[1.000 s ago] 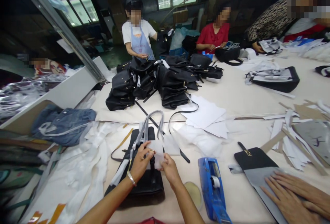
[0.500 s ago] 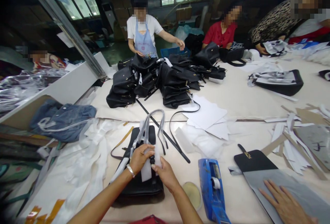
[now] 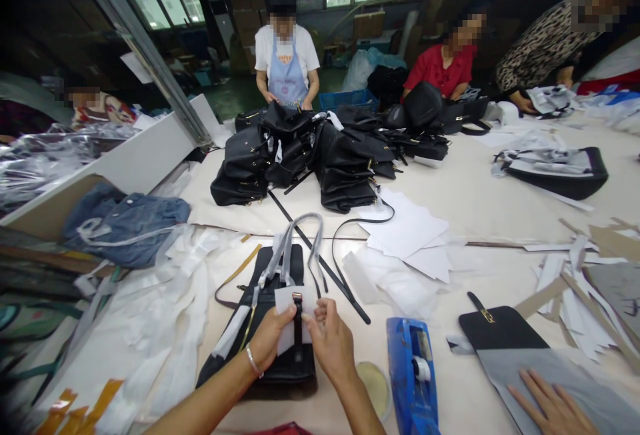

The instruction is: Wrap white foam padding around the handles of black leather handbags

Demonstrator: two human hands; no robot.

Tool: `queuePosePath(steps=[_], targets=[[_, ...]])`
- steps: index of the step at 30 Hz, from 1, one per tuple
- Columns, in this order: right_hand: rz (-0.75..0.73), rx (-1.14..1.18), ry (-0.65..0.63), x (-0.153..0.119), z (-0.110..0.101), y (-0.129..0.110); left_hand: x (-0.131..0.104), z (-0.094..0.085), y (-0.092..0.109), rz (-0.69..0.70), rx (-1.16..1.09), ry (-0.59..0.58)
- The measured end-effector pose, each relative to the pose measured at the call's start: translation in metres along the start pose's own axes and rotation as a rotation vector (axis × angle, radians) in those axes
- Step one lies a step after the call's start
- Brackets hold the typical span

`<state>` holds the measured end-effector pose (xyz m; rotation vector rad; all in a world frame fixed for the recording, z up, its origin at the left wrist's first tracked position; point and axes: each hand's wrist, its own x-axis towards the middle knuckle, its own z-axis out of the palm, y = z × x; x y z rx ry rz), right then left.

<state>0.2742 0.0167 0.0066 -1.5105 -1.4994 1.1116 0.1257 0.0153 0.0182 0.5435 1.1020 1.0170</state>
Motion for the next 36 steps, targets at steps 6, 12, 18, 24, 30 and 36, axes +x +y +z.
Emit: queuePosePath(steps=[6,12,18,24,30,36], targets=[[-0.208,0.053,0.006,0.021,-0.008,-0.015,0.005,0.000,0.002,0.165,0.438,-0.047],[0.022,0.326,-0.049,0.029,0.000,-0.004,0.005,0.002,0.012,0.281,0.556,-0.229],[0.114,0.387,0.013,0.027,0.001,-0.003,0.007,0.002,0.018,0.187,0.490,-0.282],[0.192,0.445,0.019,0.026,0.001,-0.002,0.005,0.006,0.031,0.132,0.479,-0.305],[0.192,0.375,-0.019,0.022,-0.002,0.001,0.007,-0.001,0.026,0.087,0.533,-0.291],[0.171,0.330,-0.009,0.022,-0.006,-0.001,0.004,0.004,0.014,0.026,0.365,-0.274]])
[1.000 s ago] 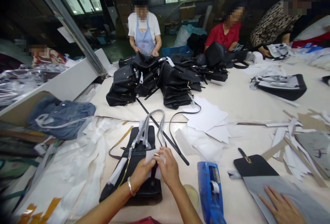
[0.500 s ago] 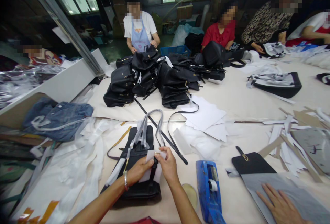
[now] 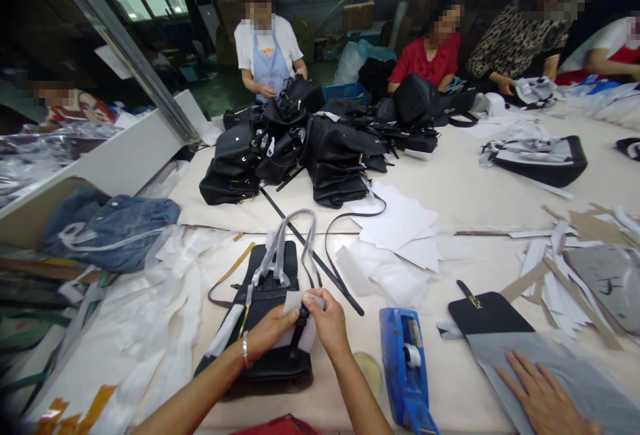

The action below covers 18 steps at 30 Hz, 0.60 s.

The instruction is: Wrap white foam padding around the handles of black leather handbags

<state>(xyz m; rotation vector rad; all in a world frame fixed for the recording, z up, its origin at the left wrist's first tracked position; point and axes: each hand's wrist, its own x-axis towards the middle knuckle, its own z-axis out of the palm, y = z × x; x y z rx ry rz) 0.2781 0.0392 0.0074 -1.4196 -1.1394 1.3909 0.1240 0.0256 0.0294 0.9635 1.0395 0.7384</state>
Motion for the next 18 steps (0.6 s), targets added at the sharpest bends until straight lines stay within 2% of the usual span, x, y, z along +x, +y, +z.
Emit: queuePosePath(steps=[4,7,12,18], targets=[[0.042,0.138,-0.032,0.001,-0.001,-0.003,-0.004,0.011,-0.006,0.015,-0.120,0.024],[0.124,0.248,-0.067,0.003,-0.004,-0.005,-0.004,0.014,-0.009,0.039,-0.029,0.099],[0.172,0.301,-0.107,0.008,-0.009,-0.003,0.000,0.011,-0.011,0.154,0.148,0.131],[0.143,0.276,-0.052,0.006,-0.007,0.002,-0.002,0.013,-0.012,0.063,-0.013,0.113]])
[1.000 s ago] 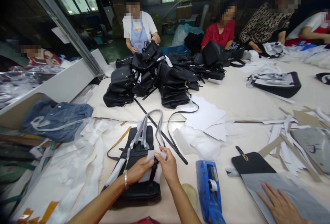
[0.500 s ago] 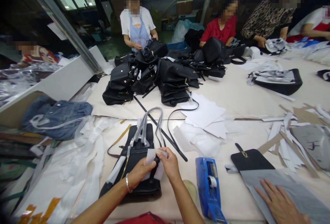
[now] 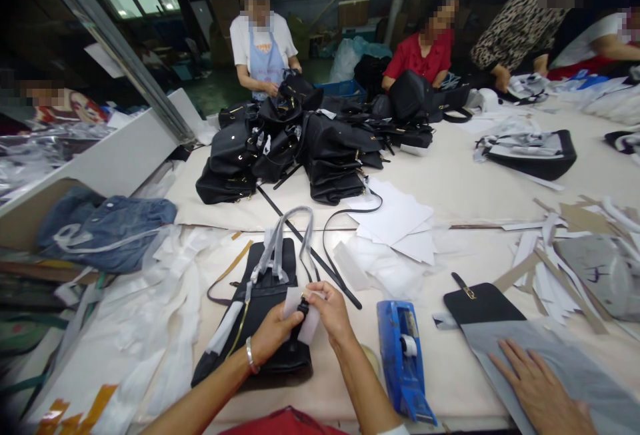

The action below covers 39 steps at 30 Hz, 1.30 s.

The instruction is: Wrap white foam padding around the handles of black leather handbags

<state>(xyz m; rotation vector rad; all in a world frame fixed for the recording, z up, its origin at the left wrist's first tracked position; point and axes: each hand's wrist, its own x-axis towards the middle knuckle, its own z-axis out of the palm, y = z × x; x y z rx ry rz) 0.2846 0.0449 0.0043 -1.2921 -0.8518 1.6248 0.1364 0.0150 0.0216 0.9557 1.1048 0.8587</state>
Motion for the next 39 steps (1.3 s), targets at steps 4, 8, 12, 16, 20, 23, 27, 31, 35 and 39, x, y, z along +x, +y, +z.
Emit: queuePosePath(steps=[4,8,12,16,20,23,27,31,35,39], targets=[[-0.112,-0.154,0.070,-0.002,0.005,-0.001,-0.002,0.003,0.002,-0.028,-0.042,0.035],[-0.234,-0.396,0.169,-0.006,0.011,-0.005,-0.002,0.008,0.002,-0.020,-0.050,0.110],[-0.262,-0.475,0.225,-0.010,0.013,-0.007,0.000,0.012,-0.001,-0.050,-0.050,0.181],[-0.233,-0.466,0.228,-0.011,0.009,-0.005,0.003,0.013,-0.002,-0.063,-0.055,0.139],[-0.200,-0.455,0.210,-0.007,0.005,-0.002,0.005,0.009,-0.001,-0.081,-0.079,0.065],[-0.179,-0.444,0.203,-0.003,0.004,0.000,0.005,0.004,0.001,-0.104,-0.078,0.007],[-0.174,-0.391,0.179,-0.002,0.005,0.000,0.006,-0.002,0.001,-0.123,-0.081,-0.040],[-0.178,-0.344,0.157,-0.002,0.005,-0.002,0.008,-0.009,0.002,-0.145,-0.099,-0.089],[-0.172,-0.338,0.126,-0.002,0.004,-0.005,0.011,-0.016,0.006,-0.173,-0.065,-0.179],[-0.161,-0.381,0.112,-0.001,0.003,-0.008,0.014,-0.017,0.004,-0.205,-0.027,-0.204]])
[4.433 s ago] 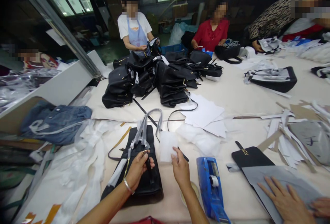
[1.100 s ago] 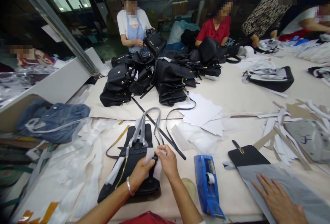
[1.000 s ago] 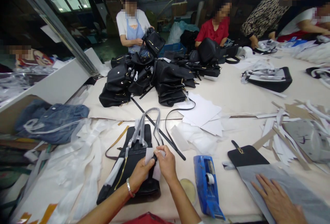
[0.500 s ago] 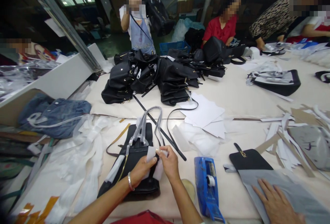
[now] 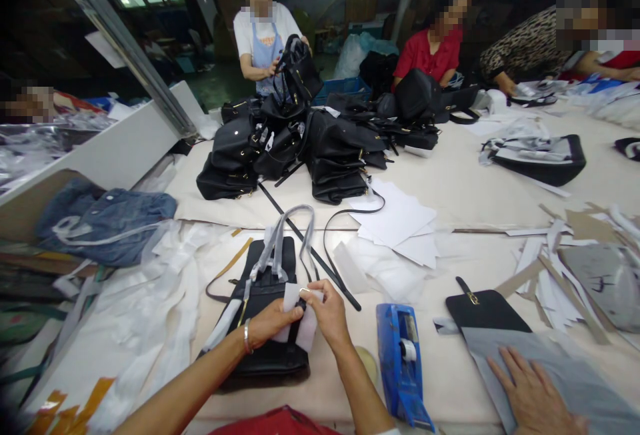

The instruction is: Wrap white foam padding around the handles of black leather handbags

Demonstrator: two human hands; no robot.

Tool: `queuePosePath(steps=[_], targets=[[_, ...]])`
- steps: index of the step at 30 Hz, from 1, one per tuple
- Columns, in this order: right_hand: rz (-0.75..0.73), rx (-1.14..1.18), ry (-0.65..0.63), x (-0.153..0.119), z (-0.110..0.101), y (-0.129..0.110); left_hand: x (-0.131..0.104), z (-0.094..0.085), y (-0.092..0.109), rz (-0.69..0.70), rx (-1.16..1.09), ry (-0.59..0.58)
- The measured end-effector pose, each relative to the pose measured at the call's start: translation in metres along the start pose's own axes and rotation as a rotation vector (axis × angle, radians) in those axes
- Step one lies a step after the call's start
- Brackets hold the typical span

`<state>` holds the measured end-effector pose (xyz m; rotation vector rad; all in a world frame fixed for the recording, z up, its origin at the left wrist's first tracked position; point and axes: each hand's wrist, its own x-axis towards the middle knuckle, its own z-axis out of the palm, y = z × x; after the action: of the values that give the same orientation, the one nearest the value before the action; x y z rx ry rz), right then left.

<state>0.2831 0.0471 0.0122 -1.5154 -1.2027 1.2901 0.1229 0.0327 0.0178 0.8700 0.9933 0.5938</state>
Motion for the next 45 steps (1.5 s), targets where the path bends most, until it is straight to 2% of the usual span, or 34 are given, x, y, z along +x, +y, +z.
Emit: queuePosePath(steps=[6,8,13,15,18,23,27,32,36,38,41,43,45], targets=[[-0.047,-0.095,0.050,0.000,0.003,-0.001,0.000,0.008,-0.004,0.135,-0.037,0.069],[-0.007,0.027,0.015,-0.003,0.002,0.002,-0.002,0.009,-0.003,0.138,-0.066,0.106],[0.249,0.592,-0.107,-0.018,0.004,0.021,-0.009,0.010,-0.001,0.105,-0.181,0.187],[0.289,0.686,-0.172,-0.024,0.009,0.028,-0.010,0.012,-0.001,0.093,-0.225,0.201],[0.265,0.734,-0.256,-0.029,0.020,0.032,-0.011,0.015,0.000,0.088,-0.252,0.213],[0.231,0.605,-0.341,-0.026,0.033,0.025,-0.007,0.019,-0.006,0.160,-0.201,0.373],[0.178,0.486,-0.312,-0.024,0.036,0.017,0.000,0.022,-0.014,0.213,-0.175,0.499],[0.106,0.460,-0.346,-0.021,0.028,0.009,-0.002,0.025,-0.014,0.169,-0.298,0.374],[0.071,0.393,-0.359,-0.021,0.028,0.003,-0.011,0.025,-0.009,0.226,-0.316,0.283],[0.028,0.328,-0.312,-0.024,0.034,0.001,-0.012,0.025,-0.009,0.259,-0.249,0.289],[-0.061,0.220,-0.221,-0.032,0.042,-0.002,-0.012,0.022,-0.014,0.317,-0.174,0.376],[-0.074,0.163,-0.262,-0.036,0.039,-0.007,-0.011,0.019,-0.017,0.341,-0.157,0.400],[-0.030,0.162,-0.379,-0.038,0.030,-0.014,-0.011,0.016,-0.020,0.331,-0.163,0.382]])
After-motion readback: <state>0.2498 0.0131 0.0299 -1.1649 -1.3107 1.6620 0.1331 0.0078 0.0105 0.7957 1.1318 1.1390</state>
